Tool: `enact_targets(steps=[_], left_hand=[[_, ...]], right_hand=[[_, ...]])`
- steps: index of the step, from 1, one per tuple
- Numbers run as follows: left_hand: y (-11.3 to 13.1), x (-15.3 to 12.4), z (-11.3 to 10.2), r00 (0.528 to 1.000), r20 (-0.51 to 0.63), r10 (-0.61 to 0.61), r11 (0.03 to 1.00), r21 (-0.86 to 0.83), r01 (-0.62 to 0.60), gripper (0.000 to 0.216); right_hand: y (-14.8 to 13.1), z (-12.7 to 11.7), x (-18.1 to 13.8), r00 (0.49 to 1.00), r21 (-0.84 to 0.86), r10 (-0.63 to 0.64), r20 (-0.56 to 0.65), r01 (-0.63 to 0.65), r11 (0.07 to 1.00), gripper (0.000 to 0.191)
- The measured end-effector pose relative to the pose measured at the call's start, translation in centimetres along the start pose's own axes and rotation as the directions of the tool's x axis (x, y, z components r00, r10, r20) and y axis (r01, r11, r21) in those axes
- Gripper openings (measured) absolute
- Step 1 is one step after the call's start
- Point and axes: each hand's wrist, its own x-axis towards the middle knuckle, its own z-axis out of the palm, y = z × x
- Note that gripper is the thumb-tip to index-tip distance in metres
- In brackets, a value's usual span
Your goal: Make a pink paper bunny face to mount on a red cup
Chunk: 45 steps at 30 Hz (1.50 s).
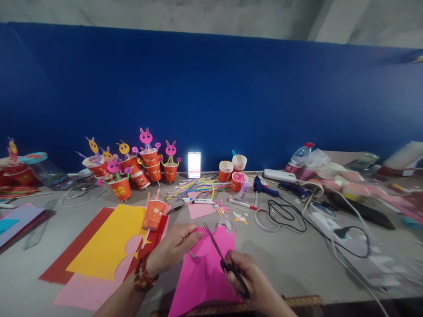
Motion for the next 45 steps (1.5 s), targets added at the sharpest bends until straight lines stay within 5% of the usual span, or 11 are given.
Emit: enact_targets(steps=[18,29,45], left_hand=[[-0.61,0.05,-0.23,1.000,-0.018,-0.011,0.997,-0.072,0.010,0.040],[-0.03,0.11,-0.75,0.998,0.067,0.007,1.000,0.003,-0.008,0.039],[-0.88,-0.16,-0.47,1.000,0.011,-0.020,0.999,-0.036,0.020,0.041]], right_hand=[[0.23,0.13,0.01,1.000,-0.019,-0.019,-0.008,0.019,1.000,0.059],[-0.42,0.36,0.24,1.000,0.082,0.007,0.026,-0.009,0.997,0.060],[0.48,0.43,-0.07,1.000,0.016,-0.007,0.013,0.007,1.000,0.058]])
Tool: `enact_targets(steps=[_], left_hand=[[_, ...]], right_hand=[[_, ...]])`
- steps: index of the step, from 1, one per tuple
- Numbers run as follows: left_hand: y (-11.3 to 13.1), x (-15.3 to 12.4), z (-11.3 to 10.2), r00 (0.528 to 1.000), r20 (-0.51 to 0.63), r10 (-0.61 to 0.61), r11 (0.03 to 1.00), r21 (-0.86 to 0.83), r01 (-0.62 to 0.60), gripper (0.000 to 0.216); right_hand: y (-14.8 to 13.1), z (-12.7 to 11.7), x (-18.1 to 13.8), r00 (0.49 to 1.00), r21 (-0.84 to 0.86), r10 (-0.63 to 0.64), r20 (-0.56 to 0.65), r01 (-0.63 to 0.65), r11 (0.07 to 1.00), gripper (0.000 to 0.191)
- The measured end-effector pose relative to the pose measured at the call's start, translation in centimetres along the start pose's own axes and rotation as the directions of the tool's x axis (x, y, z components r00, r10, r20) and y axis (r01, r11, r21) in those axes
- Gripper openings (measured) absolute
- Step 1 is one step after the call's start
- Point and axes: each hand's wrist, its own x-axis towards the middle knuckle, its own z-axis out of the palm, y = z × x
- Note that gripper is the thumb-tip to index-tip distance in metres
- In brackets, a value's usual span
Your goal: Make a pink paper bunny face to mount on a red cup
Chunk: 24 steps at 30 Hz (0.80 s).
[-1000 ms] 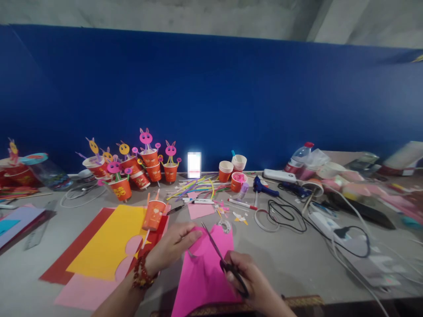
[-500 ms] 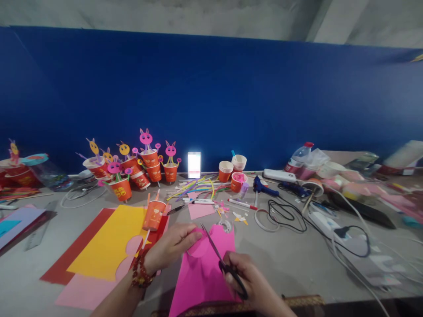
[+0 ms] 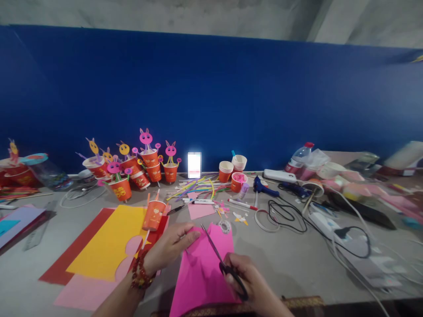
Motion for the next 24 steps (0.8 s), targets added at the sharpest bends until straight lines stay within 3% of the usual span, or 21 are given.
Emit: enact_targets(steps=[8,16,24], left_hand=[[0.0,0.0,-0.1,1.000,0.007,0.000,0.999,0.048,0.000,0.041],[0.2,-0.1,-0.6,0.997,0.068,0.032,0.993,0.112,-0.039,0.038],[0.3,-0.1,-0.9,0.994,0.105,0.010,0.995,0.100,-0.021,0.038]], right_hand=[[0.7,0.5,0.1,0.999,0.016,-0.022,-0.032,0.023,1.000,0.061],[-0.3,0.4,0.0,0.999,0.073,0.039,0.032,-0.041,0.996,0.060],[0.0,0.3,0.2,0.999,0.057,0.025,0.047,-0.028,0.998,0.061]])
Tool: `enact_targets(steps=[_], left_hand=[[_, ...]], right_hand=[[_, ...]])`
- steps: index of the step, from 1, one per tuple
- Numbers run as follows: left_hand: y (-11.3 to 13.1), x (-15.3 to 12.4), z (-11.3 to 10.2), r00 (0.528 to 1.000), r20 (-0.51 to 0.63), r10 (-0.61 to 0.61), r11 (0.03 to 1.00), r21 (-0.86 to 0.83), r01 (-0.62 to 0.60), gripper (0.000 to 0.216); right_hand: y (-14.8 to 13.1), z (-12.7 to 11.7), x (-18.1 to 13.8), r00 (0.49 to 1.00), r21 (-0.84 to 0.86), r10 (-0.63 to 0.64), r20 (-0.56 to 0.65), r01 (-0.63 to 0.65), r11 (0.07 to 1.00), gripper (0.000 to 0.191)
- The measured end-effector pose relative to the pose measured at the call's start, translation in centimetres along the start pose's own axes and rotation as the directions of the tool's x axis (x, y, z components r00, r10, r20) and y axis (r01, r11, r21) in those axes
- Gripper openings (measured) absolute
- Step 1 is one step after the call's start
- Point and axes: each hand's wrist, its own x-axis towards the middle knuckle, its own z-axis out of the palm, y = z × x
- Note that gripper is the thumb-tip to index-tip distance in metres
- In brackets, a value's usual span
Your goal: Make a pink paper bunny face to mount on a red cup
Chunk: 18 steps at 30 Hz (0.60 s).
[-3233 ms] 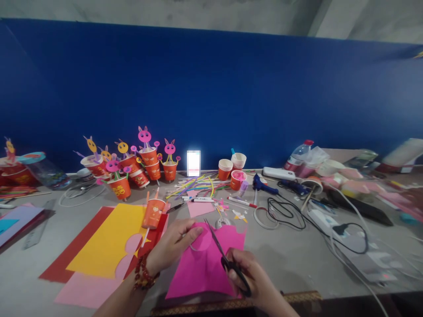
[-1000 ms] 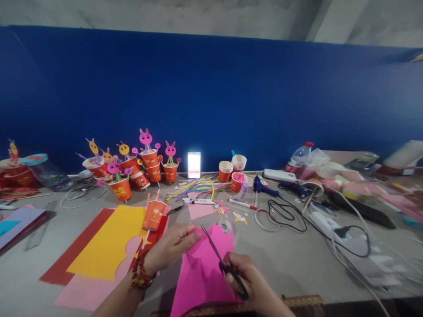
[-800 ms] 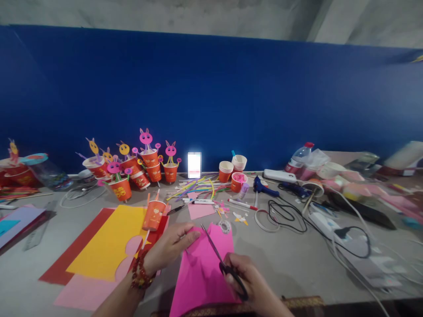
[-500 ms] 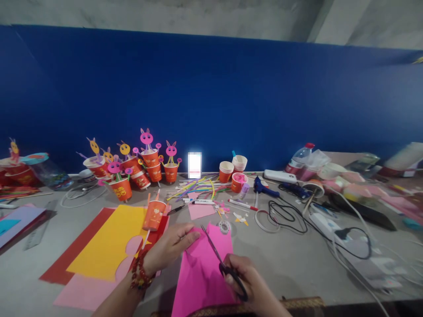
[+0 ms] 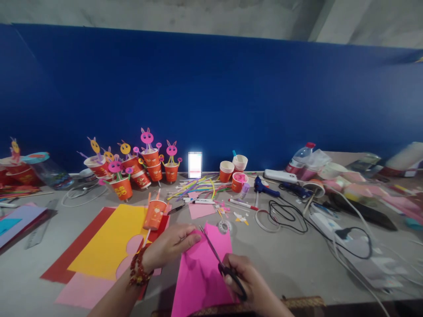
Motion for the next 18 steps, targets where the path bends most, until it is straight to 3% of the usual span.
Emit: enact_targets(steps=[18], left_hand=[[-0.90,0.03,-0.63,0.999,0.033,0.022,1.000,0.016,-0.022,0.037]], right_hand=[[0.97,0.05,0.57,0.999,0.036,0.038,0.023,-0.039,0.999,0.055]])
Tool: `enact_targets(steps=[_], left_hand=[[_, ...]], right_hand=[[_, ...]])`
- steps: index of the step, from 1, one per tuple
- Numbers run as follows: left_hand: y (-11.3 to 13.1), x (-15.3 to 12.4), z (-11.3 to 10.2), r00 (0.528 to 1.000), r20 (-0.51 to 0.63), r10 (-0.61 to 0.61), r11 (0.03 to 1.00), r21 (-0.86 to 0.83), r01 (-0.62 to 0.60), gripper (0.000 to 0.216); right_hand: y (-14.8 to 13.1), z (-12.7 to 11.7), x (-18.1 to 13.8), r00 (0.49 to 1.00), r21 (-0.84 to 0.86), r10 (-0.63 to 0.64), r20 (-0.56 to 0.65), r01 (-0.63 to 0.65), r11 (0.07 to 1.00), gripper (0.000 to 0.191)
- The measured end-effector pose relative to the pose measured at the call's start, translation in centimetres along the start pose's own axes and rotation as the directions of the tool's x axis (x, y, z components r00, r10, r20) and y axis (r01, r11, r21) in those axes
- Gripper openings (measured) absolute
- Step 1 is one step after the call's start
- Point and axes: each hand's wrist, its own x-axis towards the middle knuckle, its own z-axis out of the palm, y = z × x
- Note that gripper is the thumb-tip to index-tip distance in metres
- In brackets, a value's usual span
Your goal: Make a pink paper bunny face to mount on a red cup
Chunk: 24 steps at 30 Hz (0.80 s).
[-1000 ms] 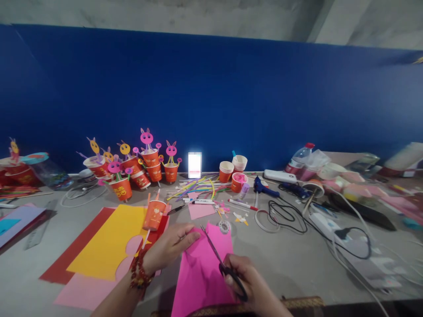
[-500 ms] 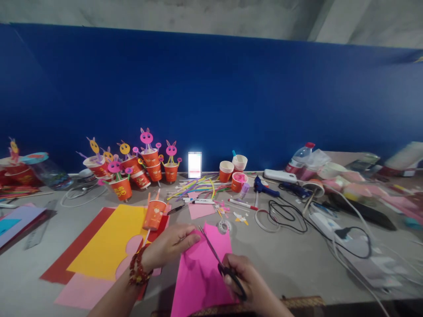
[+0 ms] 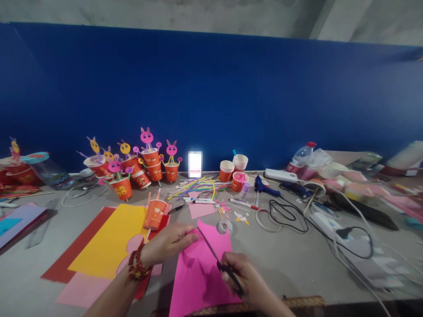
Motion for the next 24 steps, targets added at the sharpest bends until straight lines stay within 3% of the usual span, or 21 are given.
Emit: enact_targets(steps=[6,12,17,20,24], left_hand=[[-0.7,-0.1,0.1,1.000,0.011,-0.023,1.000,-0.007,0.023,0.038],[-2.4,-1.3,0.9,0.979,-0.146,-0.145,0.987,-0.090,0.133,0.040],[-4.3,-3.1,2.1,0.945,-0.241,-0.222,0.973,-0.120,0.198,0.039],[-5.1,-4.1,2.8,0.932,-0.286,-0.224,0.974,-0.037,0.223,0.037],[-4.8,-4.9,4.0,0.945,-0.292,-0.144,0.984,0.059,0.168,0.029]], right_hand=[[0.6,-0.1,0.2,0.995,0.087,0.089,-0.039,-0.085,0.993,0.046],[2.6,-1.2,-0.3,0.964,-0.076,-0.004,-0.265,-0.016,0.997,0.032],[4.5,-1.6,-1.5,0.904,-0.127,0.067,-0.423,-0.132,0.983,0.017],[5.7,-1.9,-1.0,0.855,-0.166,0.047,-0.517,-0.154,0.974,0.027],[6.5,-2.5,1.2,0.791,-0.146,-0.001,-0.611,-0.111,0.983,0.042]])
